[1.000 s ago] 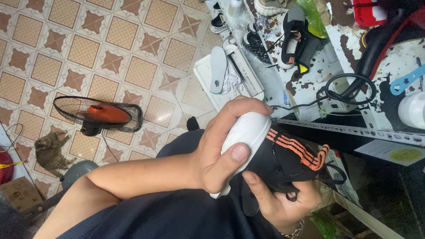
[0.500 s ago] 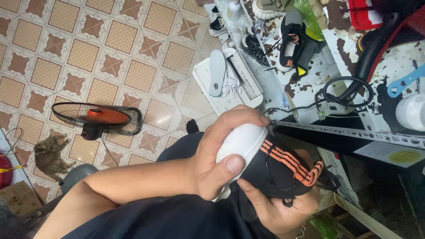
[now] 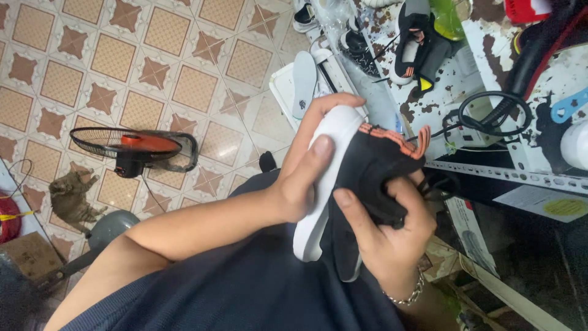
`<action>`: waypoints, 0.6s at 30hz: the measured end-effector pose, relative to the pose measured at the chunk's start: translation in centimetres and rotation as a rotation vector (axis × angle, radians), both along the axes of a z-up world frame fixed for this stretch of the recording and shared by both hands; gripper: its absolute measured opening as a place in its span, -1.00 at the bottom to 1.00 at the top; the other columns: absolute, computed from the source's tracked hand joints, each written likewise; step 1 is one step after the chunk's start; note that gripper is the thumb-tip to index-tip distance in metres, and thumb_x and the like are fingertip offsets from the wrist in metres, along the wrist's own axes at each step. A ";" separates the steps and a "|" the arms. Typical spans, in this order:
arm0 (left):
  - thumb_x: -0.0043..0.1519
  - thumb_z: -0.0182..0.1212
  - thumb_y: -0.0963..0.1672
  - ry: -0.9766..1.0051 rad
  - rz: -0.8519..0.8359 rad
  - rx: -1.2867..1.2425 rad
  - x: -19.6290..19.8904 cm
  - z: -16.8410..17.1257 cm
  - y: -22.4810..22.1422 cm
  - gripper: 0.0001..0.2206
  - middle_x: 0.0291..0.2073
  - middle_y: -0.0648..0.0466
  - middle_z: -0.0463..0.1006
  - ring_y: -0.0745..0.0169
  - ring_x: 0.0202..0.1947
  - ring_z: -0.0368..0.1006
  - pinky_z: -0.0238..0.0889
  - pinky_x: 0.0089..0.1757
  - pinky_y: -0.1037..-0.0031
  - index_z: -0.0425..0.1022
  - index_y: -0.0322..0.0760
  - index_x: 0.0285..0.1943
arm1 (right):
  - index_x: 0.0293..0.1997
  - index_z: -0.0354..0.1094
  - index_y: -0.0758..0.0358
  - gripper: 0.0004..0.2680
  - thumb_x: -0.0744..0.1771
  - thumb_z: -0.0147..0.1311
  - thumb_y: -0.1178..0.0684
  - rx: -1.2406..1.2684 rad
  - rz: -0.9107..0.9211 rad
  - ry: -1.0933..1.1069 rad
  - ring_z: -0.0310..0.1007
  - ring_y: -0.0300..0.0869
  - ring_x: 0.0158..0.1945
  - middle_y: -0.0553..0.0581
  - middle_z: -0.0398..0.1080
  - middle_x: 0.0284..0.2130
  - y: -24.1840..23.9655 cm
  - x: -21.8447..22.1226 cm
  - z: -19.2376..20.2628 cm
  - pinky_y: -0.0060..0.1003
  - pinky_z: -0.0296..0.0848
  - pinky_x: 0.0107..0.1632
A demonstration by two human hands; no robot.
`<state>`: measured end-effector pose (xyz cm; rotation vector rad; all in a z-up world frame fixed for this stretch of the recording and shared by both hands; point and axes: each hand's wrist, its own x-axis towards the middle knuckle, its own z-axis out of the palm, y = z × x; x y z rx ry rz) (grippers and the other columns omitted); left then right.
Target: The person is using a hair dryer to heat up the sole of a shoe and then pressing the upper part of the shoe onto the sole to glue them together.
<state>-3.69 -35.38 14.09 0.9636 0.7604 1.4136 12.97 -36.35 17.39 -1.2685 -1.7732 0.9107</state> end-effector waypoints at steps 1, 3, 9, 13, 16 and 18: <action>0.51 -0.13 0.10 0.002 0.005 -0.021 0.0 -0.2 0.0 -0.47 0.07 -0.01 0.38 0.29 0.05 0.30 0.14 0.13 0.53 0.11 -0.35 0.47 | -0.19 0.36 0.41 -0.80 0.29 0.38 0.19 -0.006 0.003 0.018 0.47 -0.17 -0.18 0.19 0.45 -0.21 0.0 -0.1 0.0 -0.33 0.44 -0.07; 0.51 -0.14 0.09 -0.003 0.014 -0.037 0.0 -0.3 0.1 -0.48 0.06 -0.02 0.39 0.30 0.05 0.31 0.14 0.14 0.53 0.11 -0.35 0.47 | -0.14 0.34 0.41 -0.81 0.30 0.33 0.20 -0.019 0.022 0.015 0.47 -0.19 -0.18 0.16 0.45 -0.21 0.0 0.5 -0.7 -0.34 0.44 -0.06; 0.53 -0.16 0.06 -0.026 0.034 -0.059 -0.2 -1.0 0.4 -0.51 0.09 -0.04 0.43 0.30 0.06 0.33 0.16 0.15 0.53 0.12 -0.35 0.47 | -0.09 0.30 0.39 -0.81 0.33 0.29 0.23 -0.056 0.057 0.027 0.39 -0.23 -0.17 0.12 0.39 -0.18 0.2 0.8 -1.5 -0.40 0.40 -0.04; 0.56 -0.19 0.04 -0.076 0.014 -0.063 -0.2 -1.1 0.8 -0.54 0.11 -0.08 0.46 0.23 0.10 0.37 0.20 0.22 0.47 0.10 -0.34 0.49 | -0.09 0.28 0.39 -0.80 0.34 0.31 0.23 -0.029 0.062 0.042 0.39 -0.25 -0.13 0.13 0.36 -0.10 0.4 0.6 -1.6 -0.43 0.38 -0.01; 0.51 -0.24 0.03 -0.193 -0.021 -0.067 0.1 0.0 1.6 -0.55 0.15 -0.12 0.45 0.15 0.18 0.39 0.22 0.29 0.38 0.01 -0.26 0.49 | -0.07 0.28 0.38 -0.80 0.35 0.32 0.24 -0.041 0.051 0.055 0.39 -0.26 -0.09 0.12 0.36 -0.13 0.6 0.4 -1.8 -0.44 0.38 0.02; 0.51 -0.24 0.03 -0.221 -0.056 -0.101 0.3 -1.6 1.2 -0.52 0.23 -0.16 0.38 0.11 0.25 0.35 0.18 0.32 0.34 -0.02 -0.27 0.53 | -0.09 0.29 0.40 -0.81 0.37 0.31 0.23 -0.073 0.026 0.075 0.39 -0.27 -0.08 0.11 0.37 -0.12 1.0 0.7 -2.3 -0.44 0.38 0.04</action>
